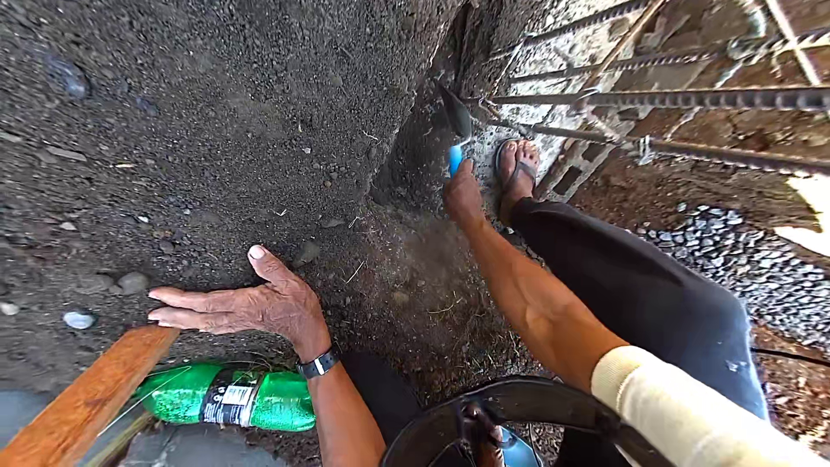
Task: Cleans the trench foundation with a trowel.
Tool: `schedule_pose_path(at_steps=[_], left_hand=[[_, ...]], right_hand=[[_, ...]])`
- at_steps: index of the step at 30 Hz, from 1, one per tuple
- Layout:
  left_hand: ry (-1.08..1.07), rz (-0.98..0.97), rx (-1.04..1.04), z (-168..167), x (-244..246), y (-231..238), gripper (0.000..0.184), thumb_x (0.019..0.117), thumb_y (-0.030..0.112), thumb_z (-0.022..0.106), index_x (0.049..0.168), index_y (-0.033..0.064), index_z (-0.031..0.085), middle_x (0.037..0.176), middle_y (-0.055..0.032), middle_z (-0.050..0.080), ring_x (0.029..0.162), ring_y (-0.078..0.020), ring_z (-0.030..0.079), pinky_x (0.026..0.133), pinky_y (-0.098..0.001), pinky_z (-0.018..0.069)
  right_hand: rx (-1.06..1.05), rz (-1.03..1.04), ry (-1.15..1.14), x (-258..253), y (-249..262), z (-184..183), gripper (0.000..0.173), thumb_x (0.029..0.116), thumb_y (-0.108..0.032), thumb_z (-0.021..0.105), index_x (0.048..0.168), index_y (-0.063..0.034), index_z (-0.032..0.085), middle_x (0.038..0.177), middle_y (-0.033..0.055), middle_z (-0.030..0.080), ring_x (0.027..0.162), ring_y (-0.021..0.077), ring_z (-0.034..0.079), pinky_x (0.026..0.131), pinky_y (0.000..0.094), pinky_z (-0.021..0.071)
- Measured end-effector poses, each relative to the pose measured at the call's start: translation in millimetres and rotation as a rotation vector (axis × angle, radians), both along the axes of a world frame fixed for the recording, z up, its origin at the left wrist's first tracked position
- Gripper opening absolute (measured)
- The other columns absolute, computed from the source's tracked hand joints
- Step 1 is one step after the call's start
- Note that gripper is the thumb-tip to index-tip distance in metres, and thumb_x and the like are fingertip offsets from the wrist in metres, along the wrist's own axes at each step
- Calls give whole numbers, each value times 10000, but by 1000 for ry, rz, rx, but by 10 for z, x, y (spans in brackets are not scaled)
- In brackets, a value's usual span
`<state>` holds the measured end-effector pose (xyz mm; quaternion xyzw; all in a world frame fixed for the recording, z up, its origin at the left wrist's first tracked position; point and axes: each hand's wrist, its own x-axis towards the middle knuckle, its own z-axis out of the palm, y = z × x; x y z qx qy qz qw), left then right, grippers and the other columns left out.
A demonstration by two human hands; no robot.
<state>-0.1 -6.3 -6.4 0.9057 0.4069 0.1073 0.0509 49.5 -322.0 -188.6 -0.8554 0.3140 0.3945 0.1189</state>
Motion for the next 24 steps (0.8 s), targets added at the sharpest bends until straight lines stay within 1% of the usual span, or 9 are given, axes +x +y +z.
schedule_pose_path(at_steps=[2,3,7,9,11,14,17,20,24], left_hand=[[-9,6,7,-2,22,8,1073,934,603,600,1586,-118,144,1627,-408,76,1533,-529,89,1240,-577,132],[-14,7,8,-6,30,7,1076,933,604,601,1583,-122,144,1626,-408,75,1533,-529,88,1244,-575,130],[-15,-2,12,-31,-14,29,1094,928,624,592,1586,-122,136,1629,-409,62,1535,-533,73,1238,-591,125],[-14,0,15,-42,1,43,1091,930,623,589,1587,-120,134,1630,-407,61,1536,-530,71,1235,-592,128],[-6,-2,8,-38,1,50,1085,936,618,582,1588,-120,126,1630,-410,48,1538,-530,57,1232,-607,119],[-1,-4,4,-31,-14,33,1081,935,623,583,1589,-113,137,1632,-404,58,1540,-522,62,1231,-613,118],[-7,6,3,-11,30,17,1075,937,613,588,1591,-110,136,1634,-401,60,1538,-525,68,1228,-603,129],[6,17,2,5,19,-1,1087,933,618,591,1588,-118,130,1631,-405,56,1536,-530,64,1228,-618,128],[-17,-1,8,-18,14,16,1085,937,604,593,1582,-131,124,1627,-412,56,1537,-532,56,1238,-616,98]], right_hand=[[33,10,54,-75,171,64,615,980,-175,563,1522,-73,291,1100,255,693,978,448,717,791,643,577],[40,30,98,-151,208,110,597,991,-193,557,1515,-76,296,1091,258,694,975,451,717,789,642,577],[81,78,158,-351,114,293,520,988,-250,582,1438,-61,402,1073,273,691,993,472,702,803,665,554],[82,23,66,-164,101,296,504,1007,-270,552,1432,-51,393,1067,258,693,975,451,711,795,643,564],[86,-5,-23,107,141,186,551,1013,-284,527,1471,-29,356,1120,248,685,992,417,716,812,611,579],[48,47,-4,339,227,29,611,1007,-241,523,1530,-46,275,1177,243,678,1055,417,707,850,602,577],[58,166,48,35,293,125,594,1003,-192,540,1520,-42,288,1109,260,684,979,451,715,787,640,576],[82,233,172,-494,195,363,466,1021,-200,533,1433,-64,364,1066,274,678,941,488,704,727,663,563],[88,143,162,-404,85,420,504,1015,-257,556,1440,-53,378,1064,296,682,967,505,697,765,678,550]])
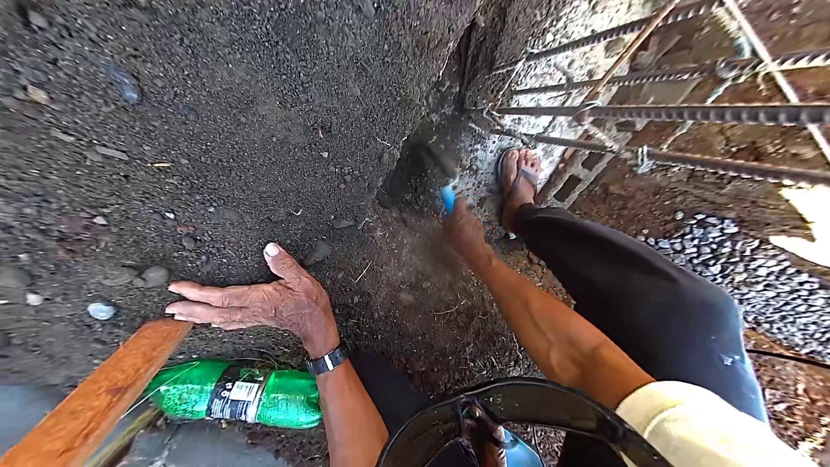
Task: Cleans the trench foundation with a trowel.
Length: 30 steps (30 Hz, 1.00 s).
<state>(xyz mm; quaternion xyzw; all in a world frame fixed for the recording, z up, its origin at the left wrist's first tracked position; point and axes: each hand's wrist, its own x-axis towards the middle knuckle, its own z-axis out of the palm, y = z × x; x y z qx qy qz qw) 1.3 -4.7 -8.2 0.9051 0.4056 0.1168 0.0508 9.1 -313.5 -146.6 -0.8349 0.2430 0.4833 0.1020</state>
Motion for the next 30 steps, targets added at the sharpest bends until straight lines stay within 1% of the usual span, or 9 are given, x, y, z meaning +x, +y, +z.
schedule_pose_path(at_steps=[4,6,8,11,14,17,24,28,30], left_hand=[[-1,-16,2,-12,-27,4,1086,936,589,607,1582,-134,117,1627,-412,56,1538,-527,59,1246,-597,100],[6,-9,4,-3,-7,0,1085,937,601,598,1584,-128,121,1628,-409,61,1538,-526,65,1241,-602,107],[5,-5,-4,10,10,-4,1086,935,608,594,1583,-128,126,1629,-409,57,1539,-527,58,1237,-610,103],[9,-6,-6,11,3,-10,1070,942,602,589,1583,-124,134,1628,-407,63,1538,-525,64,1230,-614,113],[19,-7,4,3,3,-2,1076,942,607,583,1585,-125,126,1628,-409,59,1538,-525,62,1233,-612,106],[24,-1,-2,14,-10,-14,1074,942,597,594,1585,-126,129,1630,-403,63,1540,-520,66,1240,-600,100],[32,5,-2,13,-9,-24,1092,937,632,574,1584,-126,128,1629,-403,67,1538,-522,66,1237,-609,98],[20,10,1,7,-25,4,1100,934,634,581,1592,-115,117,1633,-401,55,1540,-522,59,1235,-616,99],[23,13,3,1,16,-3,1090,935,626,581,1588,-118,124,1633,-399,59,1540,-520,64,1235,-609,115]], right_hand=[[-37,-59,-100,388,24,-290,573,974,-222,573,1476,-71,341,1111,254,688,993,447,712,790,645,569],[-27,-23,-53,346,94,-354,605,981,-200,564,1513,-84,300,1107,267,692,992,459,713,796,659,566],[18,51,6,80,104,-262,592,1005,-195,543,1522,-71,282,1077,274,689,961,474,714,779,660,570],[27,34,53,-206,-25,-82,468,1026,-230,532,1435,-76,368,1053,275,684,957,490,703,759,669,557],[-47,-62,-21,28,-92,-57,492,1034,-250,507,1458,-50,358,1098,279,680,995,481,702,790,656,563],[-113,-89,-40,288,-37,-171,545,985,-180,542,1475,-62,334,1116,257,685,1020,450,707,807,636,567],[-94,81,60,112,-201,56,561,969,-194,585,1466,-71,355,1098,276,688,1012,486,698,796,671,551],[-118,16,1,253,-49,-105,597,953,-167,596,1478,-71,329,1123,274,681,1011,471,704,794,654,564],[-74,80,41,76,55,-88,517,1013,-170,526,1479,-61,330,1125,281,675,1006,481,703,793,663,565]])
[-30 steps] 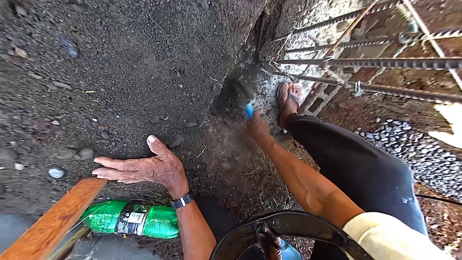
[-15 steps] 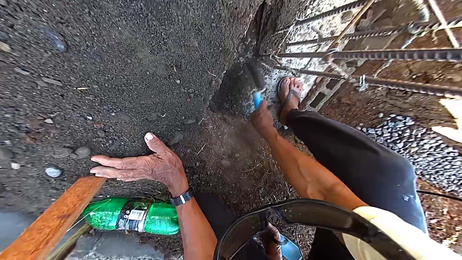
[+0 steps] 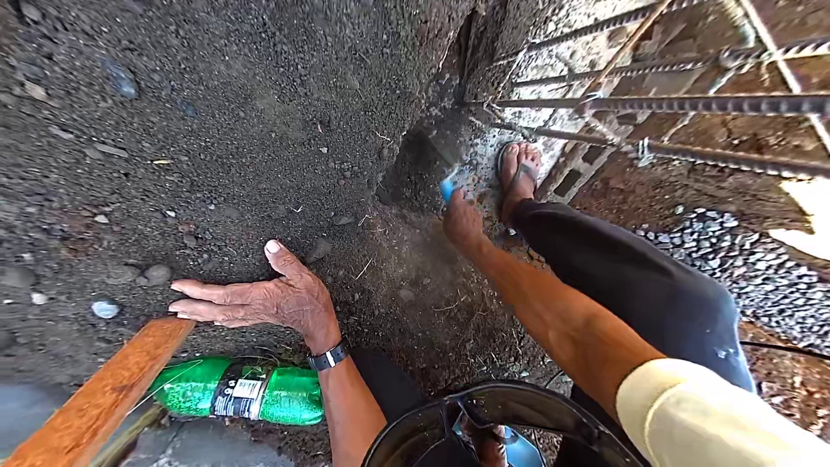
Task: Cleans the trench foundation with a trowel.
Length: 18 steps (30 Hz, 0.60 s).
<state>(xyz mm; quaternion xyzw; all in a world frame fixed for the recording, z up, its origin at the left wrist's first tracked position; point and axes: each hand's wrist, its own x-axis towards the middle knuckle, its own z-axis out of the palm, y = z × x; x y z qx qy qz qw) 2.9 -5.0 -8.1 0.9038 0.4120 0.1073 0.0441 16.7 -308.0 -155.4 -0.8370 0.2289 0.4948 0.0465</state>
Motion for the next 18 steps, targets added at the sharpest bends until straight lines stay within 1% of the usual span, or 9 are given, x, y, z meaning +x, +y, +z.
schedule_pose_path(at_steps=[2,3,6,8,11,12,14,16,18], left_hand=[[-10,-11,5,2,-22,11,1088,936,612,593,1582,-131,130,1627,-408,66,1535,-531,68,1234,-614,117],[-2,-13,2,3,-40,14,1091,937,619,590,1588,-122,122,1632,-401,61,1537,-525,66,1233,-613,114],[-13,-8,-2,-19,-27,12,1087,942,611,592,1592,-115,111,1635,-396,55,1539,-520,65,1234,-612,111],[4,-7,2,-4,-56,27,1091,943,618,586,1591,-117,108,1635,-396,53,1539,-521,65,1230,-614,118],[-9,-8,15,-23,-11,19,1097,934,623,584,1582,-133,124,1626,-410,67,1534,-530,72,1232,-612,117],[-9,-12,13,-12,-36,17,1097,934,624,586,1580,-135,129,1626,-410,68,1534,-531,73,1234,-607,112],[-10,-11,7,-13,-23,13,1091,938,620,583,1580,-135,127,1628,-408,61,1536,-527,66,1236,-603,116],[-18,-9,17,-34,-2,20,1090,936,618,586,1582,-132,129,1628,-408,66,1537,-526,70,1233,-608,124],[-6,-12,7,-23,-17,10,1086,941,607,590,1587,-125,116,1630,-406,54,1537,-530,62,1232,-614,117]], right_hand=[[8,19,64,-126,65,56,478,1044,-192,468,1487,-76,334,1117,273,686,1017,477,704,803,657,560],[0,-2,68,-153,58,85,480,1033,-204,479,1477,-78,346,1114,268,688,1018,471,705,800,654,560],[-30,-92,-34,68,-16,9,591,957,-191,617,1464,-53,346,1149,282,668,1031,477,693,808,666,553],[-43,-72,-43,54,4,-31,629,947,-175,628,1484,-50,326,1174,277,662,1040,476,691,811,660,559],[12,54,28,-157,-22,76,465,1031,-197,513,1456,-74,369,1164,261,671,1010,475,701,782,661,565],[21,51,59,-255,-58,128,460,1032,-199,516,1453,-80,375,1156,267,671,1012,485,697,775,667,559],[-1,-34,24,-225,-147,129,481,1012,-188,537,1445,-63,369,1115,292,673,1007,507,689,766,681,546],[-72,-148,-41,24,-178,50,549,1006,-189,529,1491,-38,320,1153,280,673,1050,469,693,823,653,555],[-101,-195,-92,119,-179,-33,614,986,-160,545,1515,-22,265,1175,271,665,1057,445,700,836,629,569]])
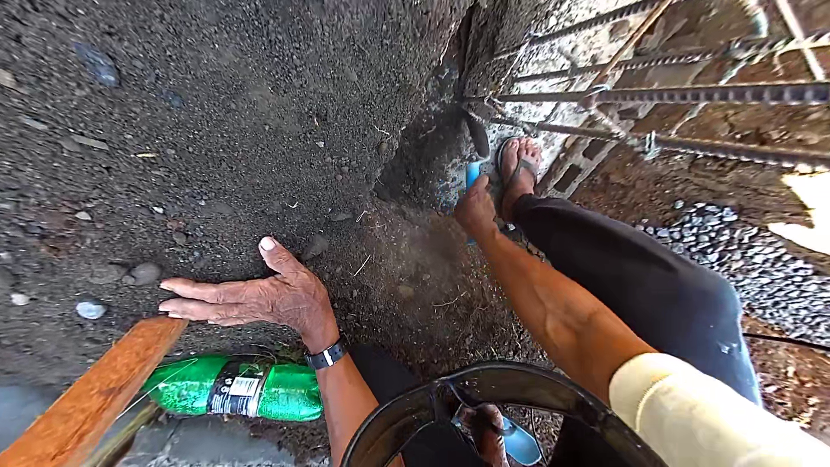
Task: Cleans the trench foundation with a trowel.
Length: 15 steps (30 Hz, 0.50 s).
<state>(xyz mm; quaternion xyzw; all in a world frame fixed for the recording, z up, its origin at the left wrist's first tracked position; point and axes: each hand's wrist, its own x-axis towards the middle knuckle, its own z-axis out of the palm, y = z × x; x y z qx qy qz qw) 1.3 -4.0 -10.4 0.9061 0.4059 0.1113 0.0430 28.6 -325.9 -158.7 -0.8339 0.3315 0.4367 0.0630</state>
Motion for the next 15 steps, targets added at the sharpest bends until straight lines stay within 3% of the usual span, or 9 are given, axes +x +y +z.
schedule_pose_path(at_steps=[3,6,10,13,15], left_hand=[[-6,3,-2,5,47,-1,1083,933,621,589,1584,-122,145,1630,-404,66,1535,-526,79,1232,-607,122],[5,-3,-13,37,22,-24,1069,943,610,585,1585,-121,143,1635,-399,53,1538,-522,72,1237,-595,118],[-6,-6,-16,19,35,-13,1059,947,589,593,1586,-121,135,1634,-399,56,1539,-521,71,1238,-596,114],[-2,-13,-21,33,32,-21,1064,948,601,586,1588,-118,132,1630,-406,54,1534,-529,71,1232,-602,127],[-8,-14,-16,31,31,-16,1065,945,605,580,1583,-125,139,1626,-413,57,1533,-535,72,1231,-608,131]], right_hand=[[54,85,6,-253,26,2,508,1023,-176,511,1467,-37,308,1103,283,669,987,483,702,770,657,566],[53,70,96,-427,-18,125,513,1014,-197,529,1475,-68,343,1132,278,677,1024,478,698,805,658,559],[18,20,-56,-7,-129,-31,583,984,-182,565,1491,-17,331,1173,294,663,1042,478,691,824,656,558],[19,98,-43,-21,-101,-68,535,1016,-173,502,1495,-32,310,1131,279,672,1021,466,702,806,637,568],[54,141,34,-149,-78,-25,543,997,-160,529,1487,-53,322,1115,280,675,1007,480,700,787,659,561]])
